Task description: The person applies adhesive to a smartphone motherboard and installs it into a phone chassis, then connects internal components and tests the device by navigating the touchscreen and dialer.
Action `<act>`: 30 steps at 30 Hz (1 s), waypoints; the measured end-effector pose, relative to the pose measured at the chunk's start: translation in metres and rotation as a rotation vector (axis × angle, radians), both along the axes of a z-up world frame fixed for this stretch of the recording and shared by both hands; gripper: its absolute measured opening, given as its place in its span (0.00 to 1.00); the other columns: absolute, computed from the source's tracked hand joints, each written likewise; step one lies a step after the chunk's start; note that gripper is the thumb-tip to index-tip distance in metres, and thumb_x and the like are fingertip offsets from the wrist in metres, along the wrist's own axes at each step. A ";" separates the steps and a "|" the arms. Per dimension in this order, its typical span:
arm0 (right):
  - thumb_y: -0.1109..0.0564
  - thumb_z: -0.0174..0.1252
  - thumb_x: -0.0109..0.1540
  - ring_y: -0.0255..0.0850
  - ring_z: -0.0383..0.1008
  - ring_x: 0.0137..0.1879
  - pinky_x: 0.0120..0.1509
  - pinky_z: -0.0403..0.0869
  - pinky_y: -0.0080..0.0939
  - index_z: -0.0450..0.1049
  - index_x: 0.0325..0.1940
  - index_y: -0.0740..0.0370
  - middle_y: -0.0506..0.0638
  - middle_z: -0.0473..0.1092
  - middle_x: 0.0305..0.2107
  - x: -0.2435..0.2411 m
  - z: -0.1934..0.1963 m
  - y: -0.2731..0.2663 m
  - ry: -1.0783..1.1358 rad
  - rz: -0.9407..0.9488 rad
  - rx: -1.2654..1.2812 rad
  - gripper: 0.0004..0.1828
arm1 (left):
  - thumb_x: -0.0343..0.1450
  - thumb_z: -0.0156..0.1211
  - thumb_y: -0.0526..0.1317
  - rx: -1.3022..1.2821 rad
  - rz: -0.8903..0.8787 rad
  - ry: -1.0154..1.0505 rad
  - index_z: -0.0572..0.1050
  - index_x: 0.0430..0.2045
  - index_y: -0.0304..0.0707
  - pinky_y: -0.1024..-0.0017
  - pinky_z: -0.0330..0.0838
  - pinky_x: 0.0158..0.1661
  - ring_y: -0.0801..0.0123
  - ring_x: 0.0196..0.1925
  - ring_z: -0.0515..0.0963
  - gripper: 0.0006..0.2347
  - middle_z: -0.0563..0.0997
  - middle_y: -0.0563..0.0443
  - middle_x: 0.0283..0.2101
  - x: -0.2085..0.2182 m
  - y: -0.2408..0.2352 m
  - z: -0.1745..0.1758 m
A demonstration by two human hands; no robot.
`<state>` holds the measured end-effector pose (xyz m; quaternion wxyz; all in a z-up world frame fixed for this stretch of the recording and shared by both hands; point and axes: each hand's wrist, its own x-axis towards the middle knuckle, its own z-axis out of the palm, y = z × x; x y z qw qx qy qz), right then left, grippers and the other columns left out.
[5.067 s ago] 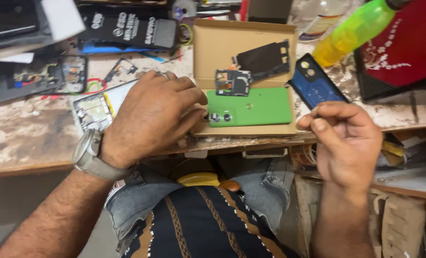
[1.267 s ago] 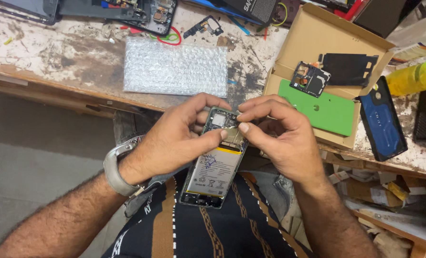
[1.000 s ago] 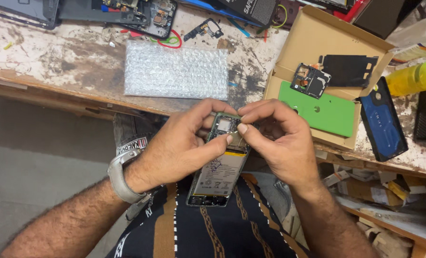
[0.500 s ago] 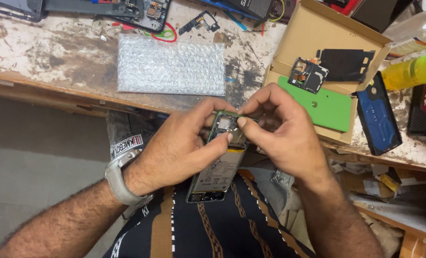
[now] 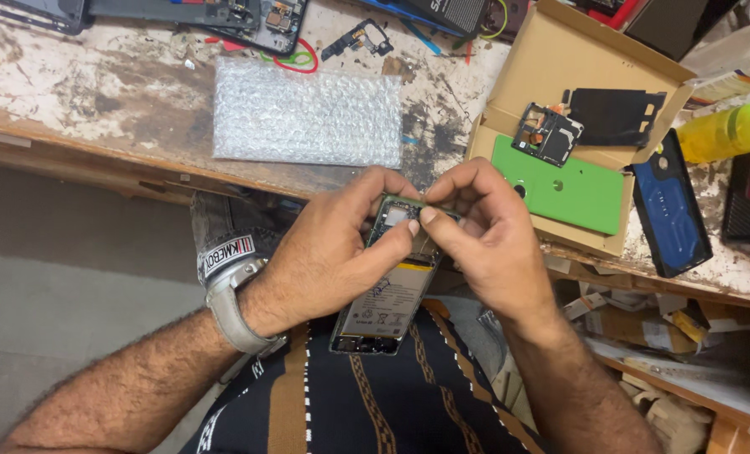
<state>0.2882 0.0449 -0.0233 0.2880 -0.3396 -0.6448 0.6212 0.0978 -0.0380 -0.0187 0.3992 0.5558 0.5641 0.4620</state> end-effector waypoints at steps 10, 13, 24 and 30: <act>0.69 0.57 0.64 0.34 0.69 0.54 0.61 0.71 0.35 0.66 0.52 0.63 0.48 0.67 0.45 0.002 0.004 -0.003 0.070 0.023 -0.050 0.14 | 0.71 0.60 0.42 0.008 0.010 0.091 0.73 0.48 0.38 0.66 0.67 0.24 0.66 0.19 0.75 0.14 0.73 0.49 0.18 0.004 -0.004 0.007; 0.69 0.56 0.65 0.33 0.68 0.53 0.59 0.71 0.34 0.64 0.53 0.62 0.47 0.67 0.45 0.001 0.004 -0.008 0.048 -0.004 0.035 0.14 | 0.74 0.59 0.41 0.161 0.001 0.073 0.72 0.49 0.36 0.67 0.70 0.28 0.69 0.23 0.78 0.13 0.75 0.52 0.23 0.005 -0.006 0.009; 0.70 0.56 0.65 0.33 0.68 0.54 0.58 0.73 0.32 0.64 0.53 0.62 0.48 0.67 0.45 -0.001 0.006 -0.011 0.010 -0.033 0.020 0.15 | 0.71 0.59 0.41 -0.001 -0.025 0.071 0.72 0.47 0.37 0.63 0.69 0.24 0.62 0.18 0.78 0.13 0.73 0.49 0.16 0.002 -0.003 0.012; 0.70 0.55 0.65 0.32 0.68 0.50 0.51 0.72 0.32 0.62 0.53 0.63 0.48 0.66 0.44 0.003 0.002 -0.014 -0.075 -0.024 0.081 0.14 | 0.70 0.58 0.41 -0.045 -0.058 0.081 0.71 0.49 0.37 0.61 0.71 0.24 0.60 0.19 0.80 0.14 0.76 0.47 0.18 0.003 -0.006 0.003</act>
